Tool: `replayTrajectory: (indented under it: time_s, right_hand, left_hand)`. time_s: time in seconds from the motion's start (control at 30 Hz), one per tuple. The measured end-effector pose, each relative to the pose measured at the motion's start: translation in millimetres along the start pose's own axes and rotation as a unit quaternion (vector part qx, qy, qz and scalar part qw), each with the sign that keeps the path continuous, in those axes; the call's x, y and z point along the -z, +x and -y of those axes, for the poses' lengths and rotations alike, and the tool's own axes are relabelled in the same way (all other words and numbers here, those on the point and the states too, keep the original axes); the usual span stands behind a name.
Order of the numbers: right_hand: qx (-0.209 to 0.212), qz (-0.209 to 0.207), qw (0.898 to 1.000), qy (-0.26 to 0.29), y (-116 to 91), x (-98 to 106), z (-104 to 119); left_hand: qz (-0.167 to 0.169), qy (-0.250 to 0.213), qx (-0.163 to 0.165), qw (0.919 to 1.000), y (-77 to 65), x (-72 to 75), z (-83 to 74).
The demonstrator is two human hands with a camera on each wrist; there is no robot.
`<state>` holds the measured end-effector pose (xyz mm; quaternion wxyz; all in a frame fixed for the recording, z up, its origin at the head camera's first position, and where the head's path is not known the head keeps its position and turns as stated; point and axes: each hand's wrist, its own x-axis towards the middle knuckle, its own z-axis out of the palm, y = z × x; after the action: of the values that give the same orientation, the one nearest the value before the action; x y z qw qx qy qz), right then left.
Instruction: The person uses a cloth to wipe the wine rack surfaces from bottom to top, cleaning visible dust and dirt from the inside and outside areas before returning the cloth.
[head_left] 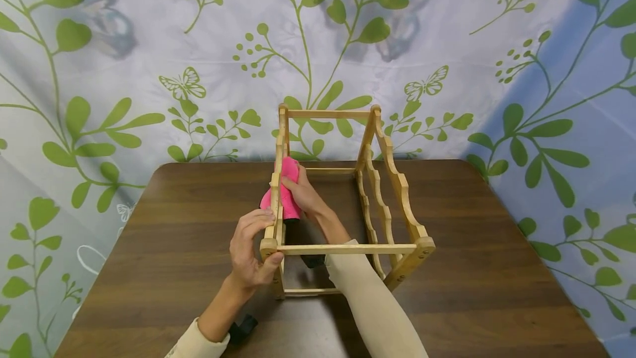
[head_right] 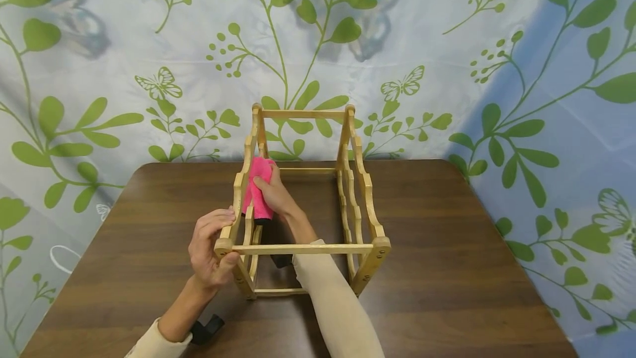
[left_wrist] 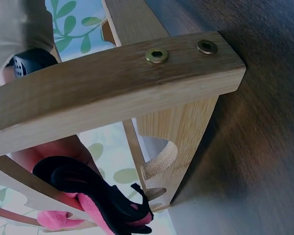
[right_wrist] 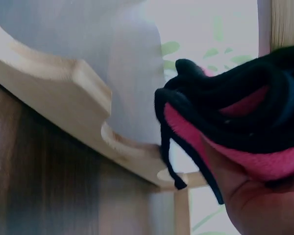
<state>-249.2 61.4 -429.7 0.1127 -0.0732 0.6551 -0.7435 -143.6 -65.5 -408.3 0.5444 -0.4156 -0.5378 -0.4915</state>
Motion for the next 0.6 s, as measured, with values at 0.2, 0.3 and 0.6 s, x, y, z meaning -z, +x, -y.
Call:
replayTrajectory:
  time_s: [0.2, 0.3, 0.6]
  right_hand:
    - [-0.015, 0.024, 0.997, -0.074, -15.2, -6.3, 1.9]
    - [-0.022, 0.046, 0.994, -0.091, -25.3, -7.6, 4.0]
    - [-0.045, 0.082, 0.989, -0.115, -61.2, -8.2, 11.9]
  left_hand:
    - [-0.002, 0.003, 0.000, 1.0000, -1.5, 0.0, 1.0]
    - [-0.005, 0.004, -0.001, 1.0000, -2.2, -0.2, 1.3]
    - [-0.011, 0.001, 0.003, 0.9999, -3.1, -0.5, 0.5]
